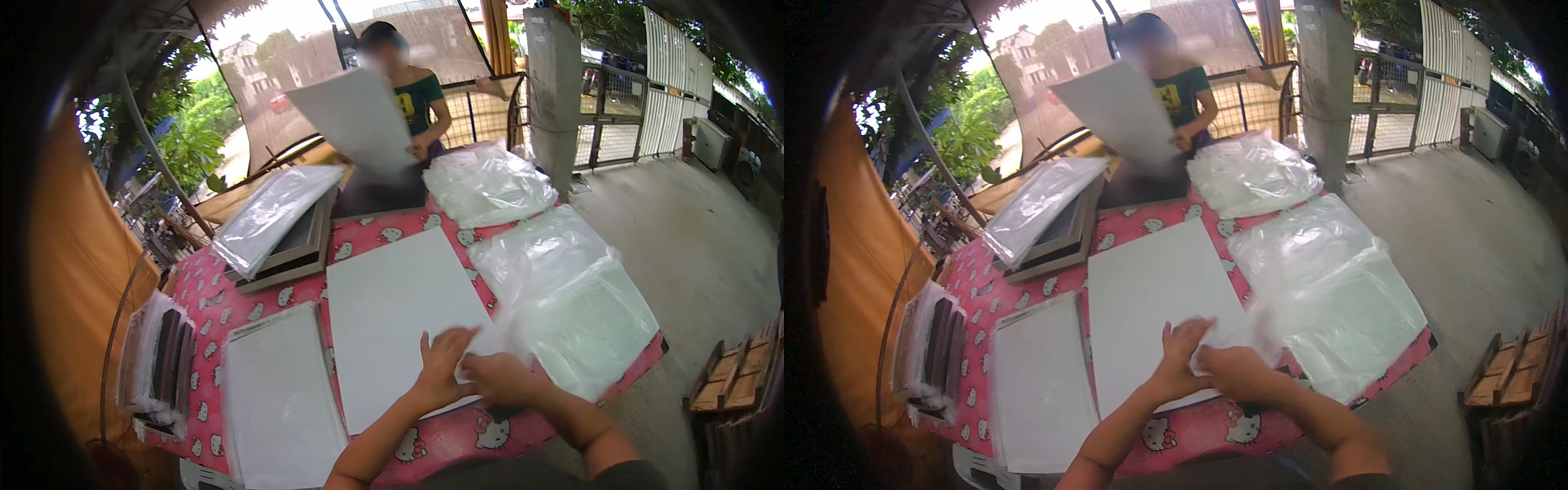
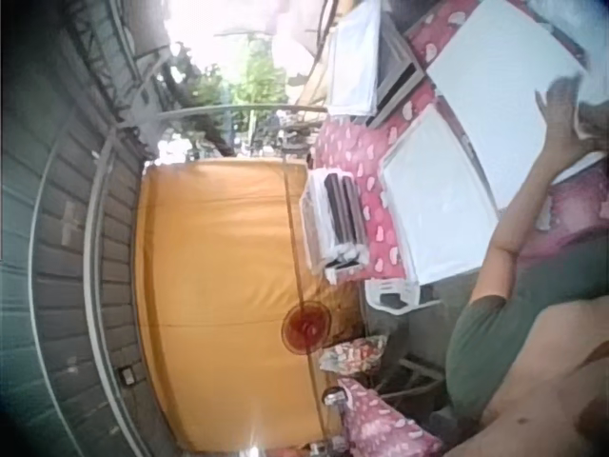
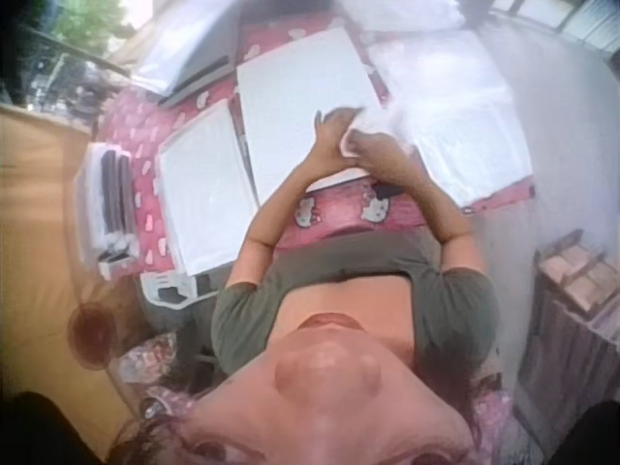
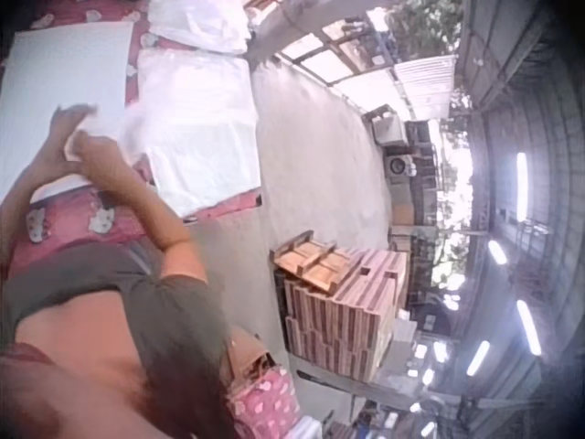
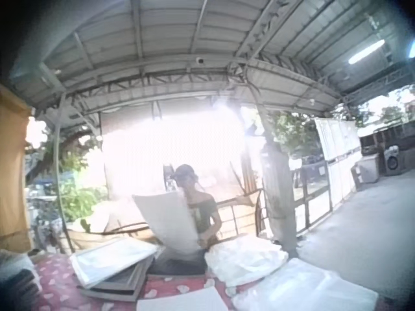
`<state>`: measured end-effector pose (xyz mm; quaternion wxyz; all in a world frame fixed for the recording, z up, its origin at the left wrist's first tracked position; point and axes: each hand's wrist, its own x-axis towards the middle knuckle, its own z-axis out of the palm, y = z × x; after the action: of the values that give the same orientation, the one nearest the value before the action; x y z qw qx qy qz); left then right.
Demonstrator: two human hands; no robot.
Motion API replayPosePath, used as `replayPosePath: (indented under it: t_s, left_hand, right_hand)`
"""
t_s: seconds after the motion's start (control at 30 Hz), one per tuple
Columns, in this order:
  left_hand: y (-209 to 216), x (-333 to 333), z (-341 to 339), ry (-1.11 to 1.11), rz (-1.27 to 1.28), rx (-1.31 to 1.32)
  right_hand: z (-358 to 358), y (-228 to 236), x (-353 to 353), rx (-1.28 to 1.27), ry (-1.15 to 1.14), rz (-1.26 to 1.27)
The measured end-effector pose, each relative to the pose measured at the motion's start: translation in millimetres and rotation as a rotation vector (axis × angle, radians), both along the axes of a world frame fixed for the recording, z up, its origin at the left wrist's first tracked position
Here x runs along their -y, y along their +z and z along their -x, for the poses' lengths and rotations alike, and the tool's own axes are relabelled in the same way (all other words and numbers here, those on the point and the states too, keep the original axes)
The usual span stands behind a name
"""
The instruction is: The person picks up white paper boards, inserts them into plastic bags, and places the bagged boards into stacks on a table.
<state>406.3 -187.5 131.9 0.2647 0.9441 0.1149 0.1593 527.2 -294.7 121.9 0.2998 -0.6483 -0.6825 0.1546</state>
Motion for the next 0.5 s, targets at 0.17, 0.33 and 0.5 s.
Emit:
replayPosePath:
  t_s: [0.17, 0.33, 0.5]
  left_hand:
    - [22, -18, 14, 0.455, 0.775, 0.464]
    - [41, -42, 25, 0.430, 0.908, 0.859]
    - [28, -56, 52, 0.573, 0.903, 0.804]
  right_hand:
    - [-22, 42, -11, -0.401, -0.164, -0.304]
    - [-25, 10, -35, -0.523, -0.223, -0.086]
    - [-30, 40, -53, -0.308, -0.130, -0.593]
